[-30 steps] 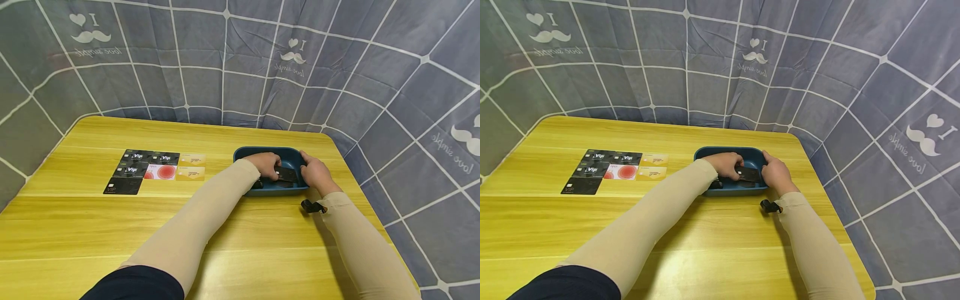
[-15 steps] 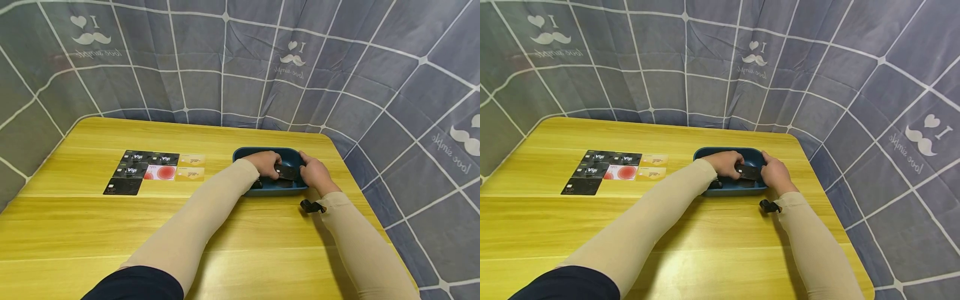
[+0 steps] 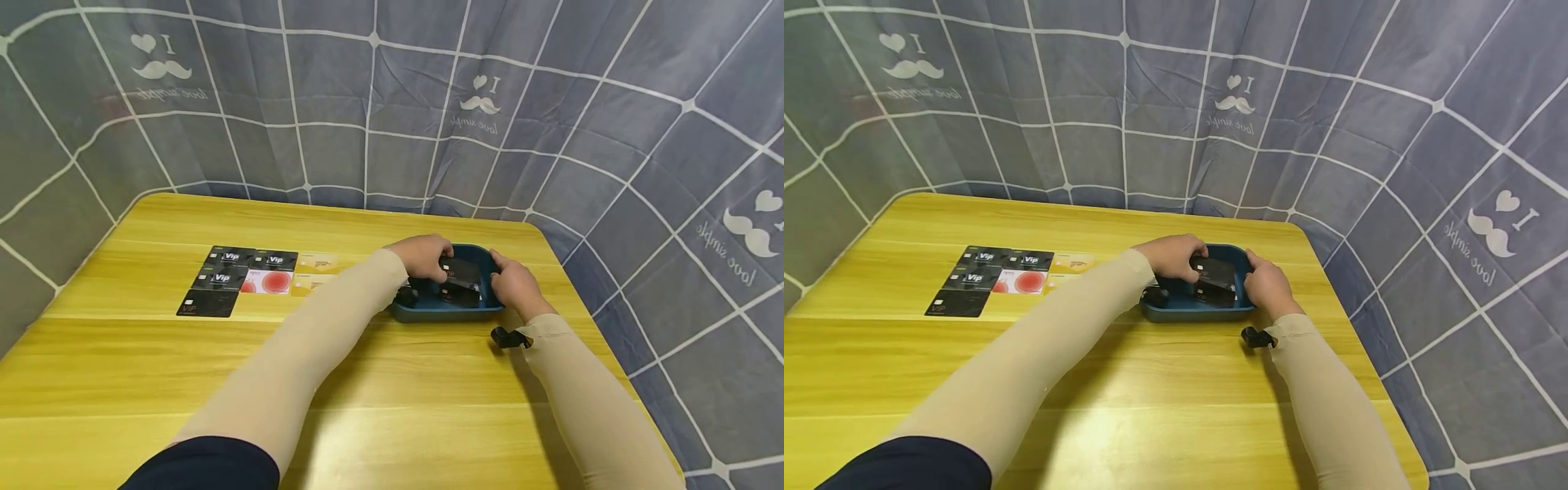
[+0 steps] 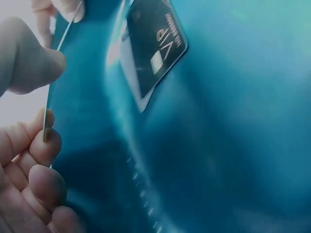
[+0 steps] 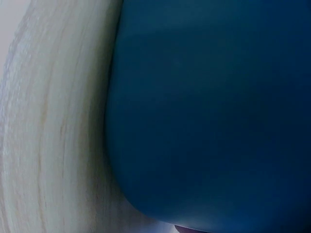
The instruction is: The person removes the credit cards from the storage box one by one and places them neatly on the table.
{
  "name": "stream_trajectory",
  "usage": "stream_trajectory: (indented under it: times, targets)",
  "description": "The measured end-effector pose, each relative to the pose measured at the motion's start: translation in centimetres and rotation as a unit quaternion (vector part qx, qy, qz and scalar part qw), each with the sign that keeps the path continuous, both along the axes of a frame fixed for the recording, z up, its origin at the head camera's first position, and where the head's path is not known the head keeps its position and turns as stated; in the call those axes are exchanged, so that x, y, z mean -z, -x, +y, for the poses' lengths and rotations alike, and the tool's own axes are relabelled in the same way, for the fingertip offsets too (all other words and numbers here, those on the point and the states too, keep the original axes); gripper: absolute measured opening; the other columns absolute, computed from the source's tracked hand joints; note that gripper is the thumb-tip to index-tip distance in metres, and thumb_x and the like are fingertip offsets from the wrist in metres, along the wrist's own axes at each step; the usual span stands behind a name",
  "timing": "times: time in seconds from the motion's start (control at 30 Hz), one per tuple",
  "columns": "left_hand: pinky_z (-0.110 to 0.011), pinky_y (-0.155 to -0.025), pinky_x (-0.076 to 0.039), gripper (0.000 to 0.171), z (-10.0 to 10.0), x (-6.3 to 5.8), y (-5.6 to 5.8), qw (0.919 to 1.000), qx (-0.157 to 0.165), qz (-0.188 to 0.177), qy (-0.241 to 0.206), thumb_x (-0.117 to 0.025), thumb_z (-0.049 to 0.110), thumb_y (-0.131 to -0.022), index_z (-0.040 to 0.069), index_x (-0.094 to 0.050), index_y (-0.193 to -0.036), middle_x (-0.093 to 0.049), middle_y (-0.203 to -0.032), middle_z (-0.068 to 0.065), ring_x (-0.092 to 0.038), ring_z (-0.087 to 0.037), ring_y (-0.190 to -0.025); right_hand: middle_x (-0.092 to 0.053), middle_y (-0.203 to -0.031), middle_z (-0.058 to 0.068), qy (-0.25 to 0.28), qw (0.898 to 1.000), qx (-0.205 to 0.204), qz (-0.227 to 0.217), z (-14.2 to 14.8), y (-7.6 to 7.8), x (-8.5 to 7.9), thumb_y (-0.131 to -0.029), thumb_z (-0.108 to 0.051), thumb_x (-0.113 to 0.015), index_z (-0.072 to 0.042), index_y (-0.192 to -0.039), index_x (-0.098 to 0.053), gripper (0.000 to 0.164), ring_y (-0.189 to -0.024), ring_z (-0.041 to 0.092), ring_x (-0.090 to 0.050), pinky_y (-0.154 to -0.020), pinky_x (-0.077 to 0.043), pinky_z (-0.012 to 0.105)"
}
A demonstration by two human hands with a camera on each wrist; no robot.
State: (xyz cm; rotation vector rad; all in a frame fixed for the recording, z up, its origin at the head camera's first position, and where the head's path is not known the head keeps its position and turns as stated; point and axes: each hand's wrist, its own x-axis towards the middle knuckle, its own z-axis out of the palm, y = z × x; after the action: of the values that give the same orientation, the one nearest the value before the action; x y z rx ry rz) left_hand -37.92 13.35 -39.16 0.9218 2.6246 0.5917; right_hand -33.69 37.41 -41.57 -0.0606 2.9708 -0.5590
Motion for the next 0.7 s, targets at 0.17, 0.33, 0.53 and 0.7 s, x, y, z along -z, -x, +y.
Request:
stream_trajectory:
  times: [0.17, 0.33, 0.53, 0.7]
  targets:
    - [-0.034, -0.1, -0.05, 0.051, -2.4, -1.9, -0.6, 0.9989, 0.014, 0.038, -0.021, -0.071, 0.027, -0.093, 0.009, -0.061, -0.14, -0.065, -0.13, -0.005, -0.06, -0.019, -0.106, -0.037, -0.165, 0.028, 0.002, 1.0, 0.004, 0.001, -0.1, -0.1, 0.0, -0.11, -0.017, -0.042, -0.016, -0.17, -0.021, 0.063, -0.147, 0.051, -0.041, -0.116, -0.04, 0.062]
    - [-0.039, -0.109, -0.048, 0.053, -5.9, -4.1, -1.6, 0.9978, 0.024, 0.051, -0.034, -0.07, 0.028, -0.094, 0.009, -0.059, -0.142, -0.06, -0.137, -0.007, -0.059, -0.025, -0.121, -0.036, -0.164, 0.029, 0.0, 1.0, -0.003, 0.006, 0.0, -0.2, 0.0, -0.109, -0.016, -0.042, -0.014, -0.169, -0.023, 0.063, -0.149, 0.052, -0.038, -0.119, -0.037, 0.064]
    - [-0.043, -0.107, -0.047, 0.056, -11.5, -5.6, -3.4, 0.9972, 0.002, 0.053, -0.053, -0.071, 0.028, -0.094, 0.009, -0.057, -0.145, -0.056, -0.141, -0.007, -0.056, -0.027, -0.117, -0.039, -0.162, 0.031, -0.007, 1.0, -0.014, 0.017, 0.1, -0.1, -0.2, -0.109, -0.015, -0.043, -0.011, -0.168, -0.025, 0.063, -0.147, 0.054, -0.04, -0.118, -0.037, 0.064]
    - [-0.045, -0.101, -0.048, 0.055, -16.1, -5.7, -5.1, 0.9959, -0.018, 0.051, -0.072, -0.071, 0.022, -0.091, 0.007, -0.059, -0.143, -0.058, -0.139, -0.009, -0.055, -0.028, -0.111, -0.037, -0.163, 0.031, -0.008, 1.0, -0.014, 0.009, 0.0, 0.0, -0.2, -0.109, -0.016, -0.043, -0.011, -0.168, -0.024, 0.062, -0.147, 0.054, -0.038, -0.118, -0.036, 0.065]
